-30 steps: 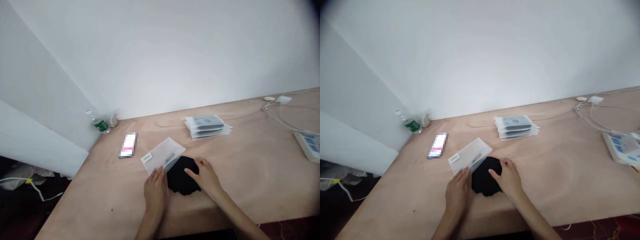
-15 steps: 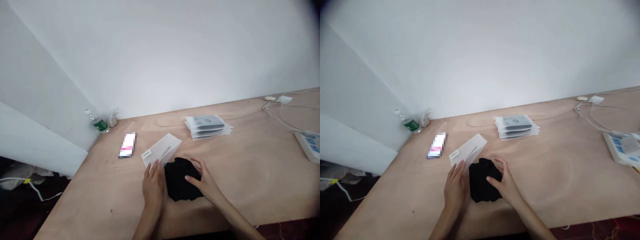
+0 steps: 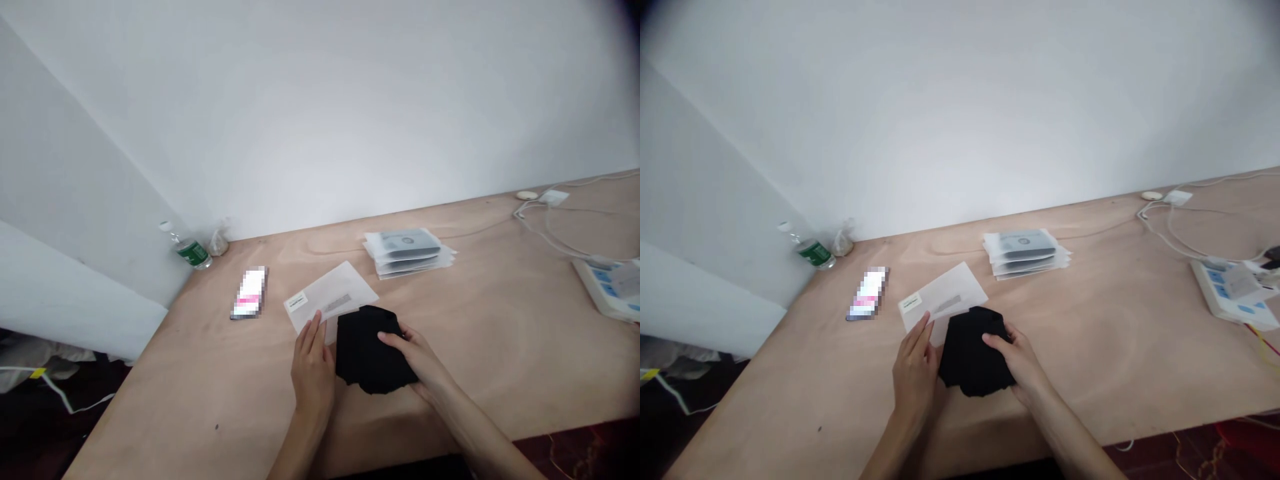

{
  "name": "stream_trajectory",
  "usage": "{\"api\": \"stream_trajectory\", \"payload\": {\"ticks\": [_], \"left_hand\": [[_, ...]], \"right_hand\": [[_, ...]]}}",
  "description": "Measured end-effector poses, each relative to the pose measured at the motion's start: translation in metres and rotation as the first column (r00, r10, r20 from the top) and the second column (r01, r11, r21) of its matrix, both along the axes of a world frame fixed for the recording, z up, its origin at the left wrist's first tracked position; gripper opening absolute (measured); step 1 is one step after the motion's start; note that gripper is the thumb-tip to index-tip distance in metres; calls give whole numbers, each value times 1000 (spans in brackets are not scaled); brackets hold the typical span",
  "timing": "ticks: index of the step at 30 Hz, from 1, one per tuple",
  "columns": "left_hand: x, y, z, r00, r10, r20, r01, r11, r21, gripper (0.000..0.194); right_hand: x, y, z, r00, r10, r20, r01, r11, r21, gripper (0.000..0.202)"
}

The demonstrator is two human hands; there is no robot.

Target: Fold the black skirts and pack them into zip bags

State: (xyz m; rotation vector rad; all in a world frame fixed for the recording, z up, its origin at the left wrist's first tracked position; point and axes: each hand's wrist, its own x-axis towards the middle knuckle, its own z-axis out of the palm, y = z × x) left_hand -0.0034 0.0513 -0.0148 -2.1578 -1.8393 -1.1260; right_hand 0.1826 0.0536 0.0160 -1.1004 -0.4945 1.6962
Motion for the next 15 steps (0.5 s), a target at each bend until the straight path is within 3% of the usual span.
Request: {"api": "stream_trajectory", "payload": {"ticks": [5, 7, 12, 15], "left_hand": [[17, -4, 0, 997, -83, -6, 83, 996, -44, 63], [24, -5, 0, 996, -91, -1, 91, 993, -69, 67], [40, -13, 1, 991, -130, -29, 125, 984, -127, 74], [48, -21, 1, 982, -178, -54, 168, 973, -160, 74]], "right_hand": [[-15, 2, -4, 934, -352, -54, 350, 936, -45, 54], [-22, 1, -5, 912, -408, -51, 405, 913, -46, 55], [-30, 0, -5, 948, -295, -119, 272, 946, -176, 42], [-31, 3, -4, 890, -340, -304, 246, 919, -308, 28]]}}
